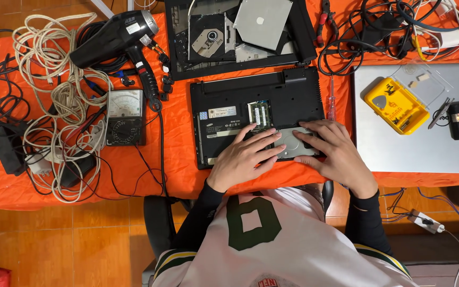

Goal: Installing a hard drive into a laptop computer.

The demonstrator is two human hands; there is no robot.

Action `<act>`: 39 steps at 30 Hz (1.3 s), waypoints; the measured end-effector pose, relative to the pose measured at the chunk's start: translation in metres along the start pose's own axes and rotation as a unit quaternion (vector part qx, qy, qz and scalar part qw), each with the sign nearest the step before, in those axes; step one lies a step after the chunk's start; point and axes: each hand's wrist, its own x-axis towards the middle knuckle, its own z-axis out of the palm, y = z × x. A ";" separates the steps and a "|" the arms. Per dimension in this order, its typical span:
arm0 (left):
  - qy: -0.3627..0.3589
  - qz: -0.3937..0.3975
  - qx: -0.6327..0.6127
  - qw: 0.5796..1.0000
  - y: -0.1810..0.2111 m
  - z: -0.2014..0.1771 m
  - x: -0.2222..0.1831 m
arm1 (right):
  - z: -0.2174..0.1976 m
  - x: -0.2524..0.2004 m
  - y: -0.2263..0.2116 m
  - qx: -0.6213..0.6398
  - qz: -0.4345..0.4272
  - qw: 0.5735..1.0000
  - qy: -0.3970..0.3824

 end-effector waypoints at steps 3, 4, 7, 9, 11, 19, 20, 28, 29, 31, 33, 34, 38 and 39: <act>0.001 -0.002 0.001 1.000 0.001 -0.001 0.001 | 0.000 -0.005 0.001 0.000 -0.027 0.999 0.040; 0.000 -0.001 0.000 1.000 0.000 -0.001 0.001 | -0.001 -0.008 0.003 0.000 -0.025 0.999 0.041; 0.003 0.000 -0.005 1.000 0.000 -0.001 0.001 | -0.003 -0.021 0.010 -0.012 -0.033 0.997 0.065; 0.011 -0.003 -0.005 1.000 -0.001 0.001 0.001 | 0.001 -0.031 0.019 -0.041 0.054 0.995 0.070; 0.011 0.001 0.006 1.000 -0.003 0.006 0.000 | 0.001 -0.033 0.020 -0.056 0.061 0.994 0.071; 0.020 0.006 0.022 1.000 -0.001 0.007 0.000 | 0.007 -0.032 0.016 -0.031 0.060 0.995 0.078; 0.022 -0.004 0.017 1.000 0.001 0.007 0.000 | 0.007 -0.033 0.016 -0.030 0.063 0.994 0.081; 0.034 -0.027 0.013 0.999 0.009 0.017 0.010 | 0.008 -0.032 0.011 -0.046 0.087 0.991 0.089; 0.034 -0.031 0.008 0.999 0.009 0.016 0.011 | 0.009 -0.031 0.011 -0.043 0.100 0.990 0.087; 0.032 -0.037 0.004 0.999 0.009 0.014 0.012 | 0.011 -0.030 0.010 -0.039 0.113 0.989 0.083; 0.026 -0.040 0.011 0.999 0.009 0.013 0.012 | 0.011 -0.028 0.010 -0.045 0.108 0.990 0.082; 0.028 -0.041 0.011 0.999 0.010 0.012 0.013 | 0.011 -0.028 0.010 -0.045 0.106 0.990 0.083; 0.029 -0.025 0.021 0.999 0.013 0.006 0.013 | 0.013 -0.027 0.012 -0.039 0.110 0.989 0.095; 0.019 -0.024 0.016 0.999 0.014 0.006 0.012 | 0.014 -0.031 0.011 -0.048 0.120 0.987 0.094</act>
